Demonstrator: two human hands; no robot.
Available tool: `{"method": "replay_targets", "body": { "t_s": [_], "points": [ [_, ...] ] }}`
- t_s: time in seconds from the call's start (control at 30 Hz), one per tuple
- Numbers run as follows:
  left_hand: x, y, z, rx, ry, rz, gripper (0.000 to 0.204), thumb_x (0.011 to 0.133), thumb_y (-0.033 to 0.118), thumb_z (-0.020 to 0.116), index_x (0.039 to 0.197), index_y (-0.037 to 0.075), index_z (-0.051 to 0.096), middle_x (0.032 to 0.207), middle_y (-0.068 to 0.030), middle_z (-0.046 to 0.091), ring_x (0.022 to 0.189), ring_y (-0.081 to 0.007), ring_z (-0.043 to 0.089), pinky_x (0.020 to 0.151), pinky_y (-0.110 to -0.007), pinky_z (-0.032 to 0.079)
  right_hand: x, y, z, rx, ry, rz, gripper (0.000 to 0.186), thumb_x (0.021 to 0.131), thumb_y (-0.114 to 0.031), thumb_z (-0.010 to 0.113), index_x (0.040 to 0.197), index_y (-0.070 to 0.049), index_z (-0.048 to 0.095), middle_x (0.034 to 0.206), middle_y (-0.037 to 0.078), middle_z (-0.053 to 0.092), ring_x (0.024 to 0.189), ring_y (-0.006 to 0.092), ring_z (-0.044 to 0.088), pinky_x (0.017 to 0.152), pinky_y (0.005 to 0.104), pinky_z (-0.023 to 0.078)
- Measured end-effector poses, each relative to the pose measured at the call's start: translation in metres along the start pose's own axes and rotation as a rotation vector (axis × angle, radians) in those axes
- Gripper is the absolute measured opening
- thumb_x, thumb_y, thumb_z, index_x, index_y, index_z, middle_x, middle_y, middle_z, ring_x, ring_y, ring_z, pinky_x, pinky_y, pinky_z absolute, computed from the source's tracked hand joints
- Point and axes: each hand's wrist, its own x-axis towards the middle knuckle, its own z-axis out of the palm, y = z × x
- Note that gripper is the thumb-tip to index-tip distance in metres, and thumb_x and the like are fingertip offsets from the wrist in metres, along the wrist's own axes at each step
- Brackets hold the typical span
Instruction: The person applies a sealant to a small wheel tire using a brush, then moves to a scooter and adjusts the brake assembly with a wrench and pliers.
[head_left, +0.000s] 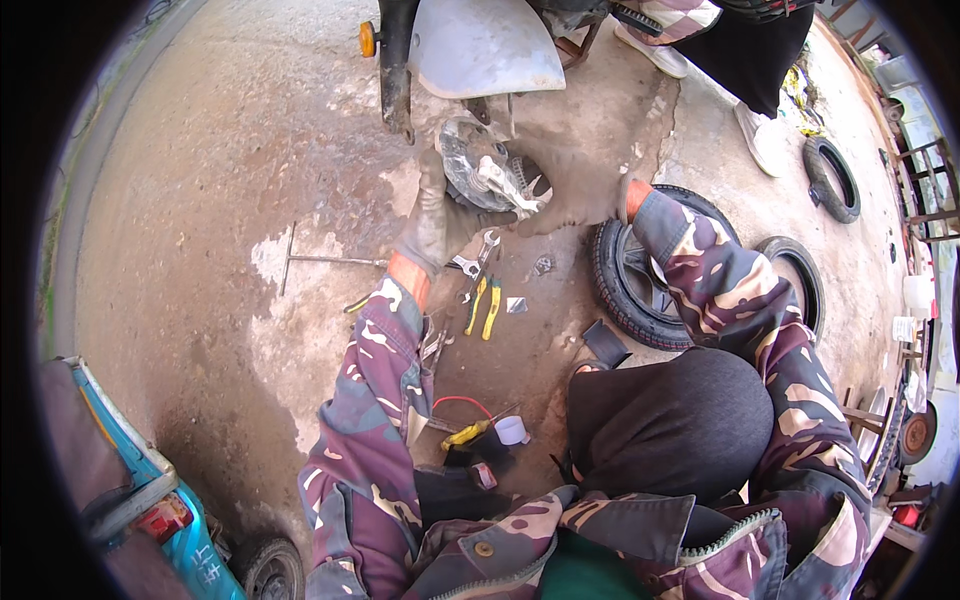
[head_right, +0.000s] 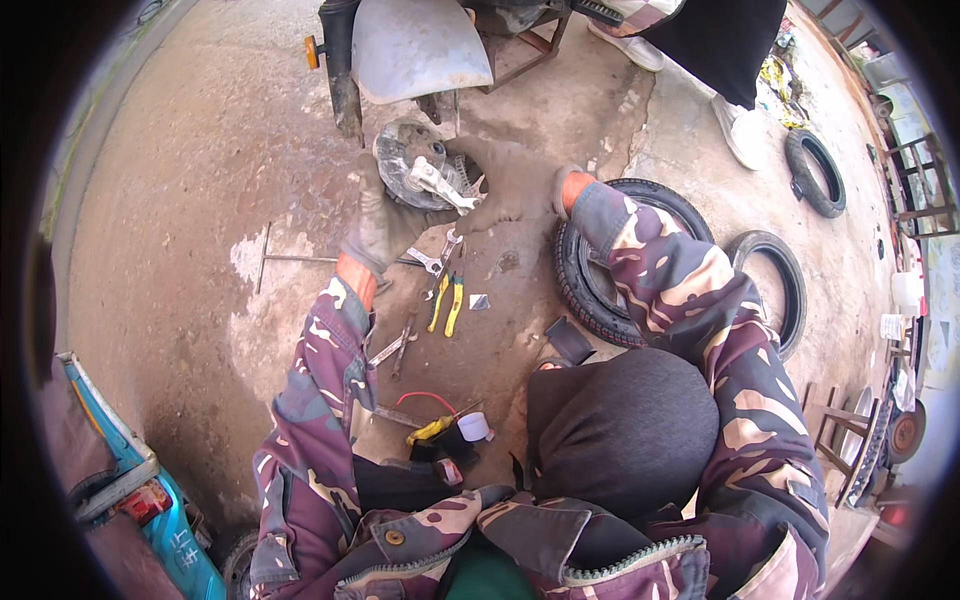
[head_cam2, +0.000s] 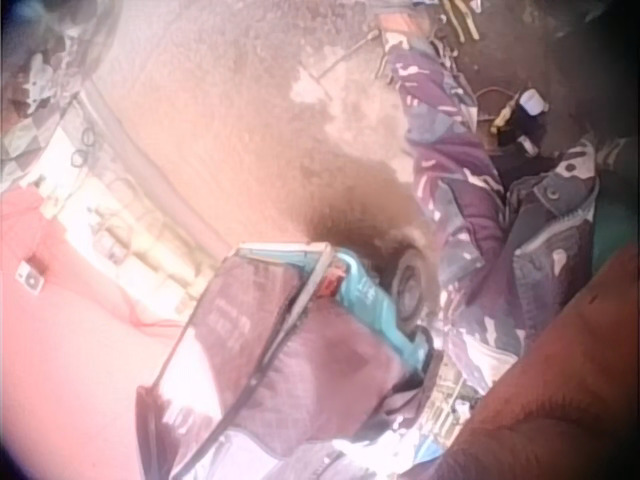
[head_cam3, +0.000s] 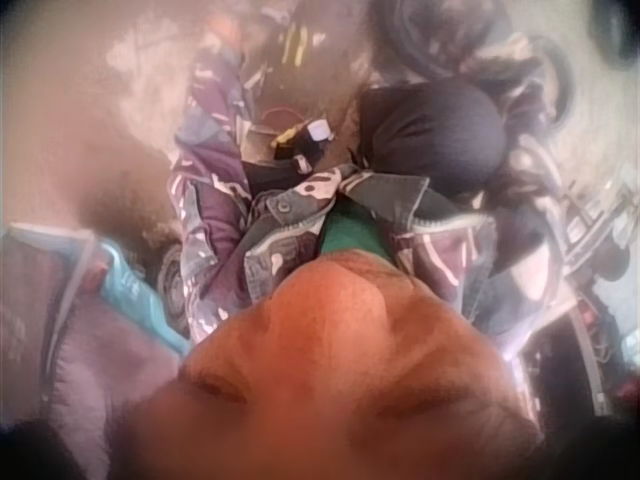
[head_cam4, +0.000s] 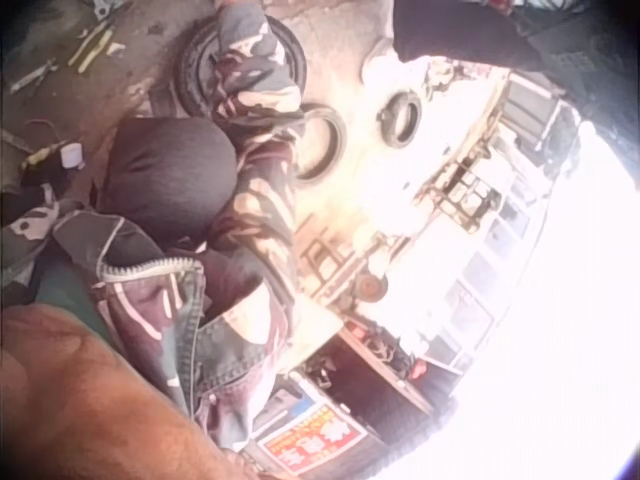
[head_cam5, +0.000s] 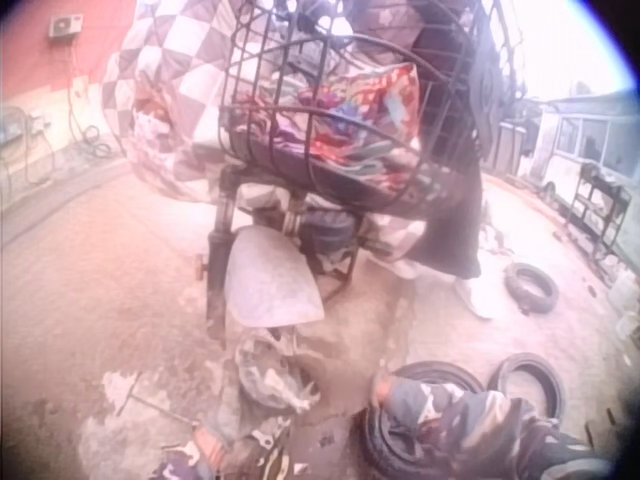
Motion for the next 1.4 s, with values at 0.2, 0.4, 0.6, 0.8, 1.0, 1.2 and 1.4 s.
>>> {"method": "replay_targets", "body": {
  "t_s": [0.2, 0.4, 0.6, 0.8, 1.0, 1.2, 1.4],
  "points": [
    [0.003, -0.003, -0.002, -0.033, 0.031, -0.007, 0.114, 0.076, 0.095, 0.061, 0.153, 0.011, 0.050, 0.148, -0.0156, 0.061, 0.136, -0.0362, 0.061, 0.111, -0.067, 0.050, 0.004, 0.005, -0.005, -0.162, -0.043, -0.001, 0.118, 0.069, -0.051, 0.092, 0.158, 0.006, 0.039, 0.147, 0.031, 0.056, 0.132, 0.0421, 0.061, 0.114, 0.0451, 0.048],
    [0.010, -0.003, 0.005, -0.136, 0.161, 0.109, 0.102, 0.082, 0.094, 0.058, 0.148, 0.016, 0.057, 0.136, -0.0065, 0.067, 0.126, -0.0305, 0.064, 0.111, -0.061, 0.050, 0.000, -0.009, 0.003, -0.178, 0.049, 0.022, 0.119, 0.071, -0.055, 0.090, 0.161, 0.002, 0.037, 0.153, 0.032, 0.047, 0.134, 0.0454, 0.057, 0.116, 0.0465, 0.046],
    [0.013, 0.002, 0.010, -0.294, 0.238, 0.130, 0.092, 0.087, 0.090, 0.056, 0.144, 0.018, 0.063, 0.134, -0.0050, 0.069, 0.124, -0.0278, 0.064, 0.112, -0.056, 0.049, 0.011, -0.022, 0.007, -0.184, 0.068, 0.092, 0.117, 0.071, -0.058, 0.086, 0.158, 0.006, 0.040, 0.137, 0.037, 0.060, 0.127, 0.0471, 0.062, 0.109, 0.0488, 0.050],
    [0.014, -0.004, 0.015, -0.358, 0.295, 0.151, 0.088, 0.089, 0.087, 0.058, 0.144, 0.018, 0.063, 0.134, -0.0057, 0.069, 0.124, -0.0289, 0.064, 0.114, -0.055, 0.047, 0.011, -0.013, 0.008, -0.170, 0.099, 0.040, 0.109, 0.071, -0.056, 0.085, 0.149, 0.012, 0.049, 0.125, 0.036, 0.067, 0.118, 0.0484, 0.067, 0.105, 0.0483, 0.052],
    [0.021, -0.005, 0.015, -0.292, 0.337, 0.153, 0.090, 0.089, 0.088, 0.055, 0.143, 0.016, 0.063, 0.132, -0.0079, 0.069, 0.123, -0.0302, 0.064, 0.114, -0.057, 0.047, 0.011, -0.009, 0.005, -0.145, 0.057, 0.008, 0.112, 0.072, -0.055, 0.087, 0.155, 0.008, 0.044, 0.137, 0.032, 0.064, 0.120, 0.0462, 0.067, 0.105, 0.0467, 0.053],
    [0.019, -0.004, 0.006, -0.332, 0.275, 0.114, 0.091, 0.089, 0.088, 0.055, 0.146, 0.017, 0.060, 0.141, -0.0077, 0.065, 0.128, -0.0329, 0.061, 0.113, -0.057, 0.048, -0.037, -0.009, 0.040, 0.323, 0.190, 0.176, 0.115, 0.077, -0.042, 0.090, 0.165, 0.001, 0.031, 0.144, 0.029, 0.062, 0.116, 0.0367, 0.071, 0.098, 0.0441, 0.058],
    [0.016, 0.000, 0.009, -0.436, 0.296, 0.101, 0.085, 0.089, 0.087, 0.057, 0.142, 0.021, 0.064, 0.139, -0.0049, 0.066, 0.129, -0.0310, 0.061, 0.111, -0.056, 0.049, -0.053, 0.005, 0.071, 0.769, 0.087, 0.315, 0.093, 0.090, -0.031, 0.083, 0.160, 0.008, 0.036, 0.130, 0.021, 0.072, 0.112, 0.0243, 0.074, 0.091, 0.0363, 0.062]
  ]
}}
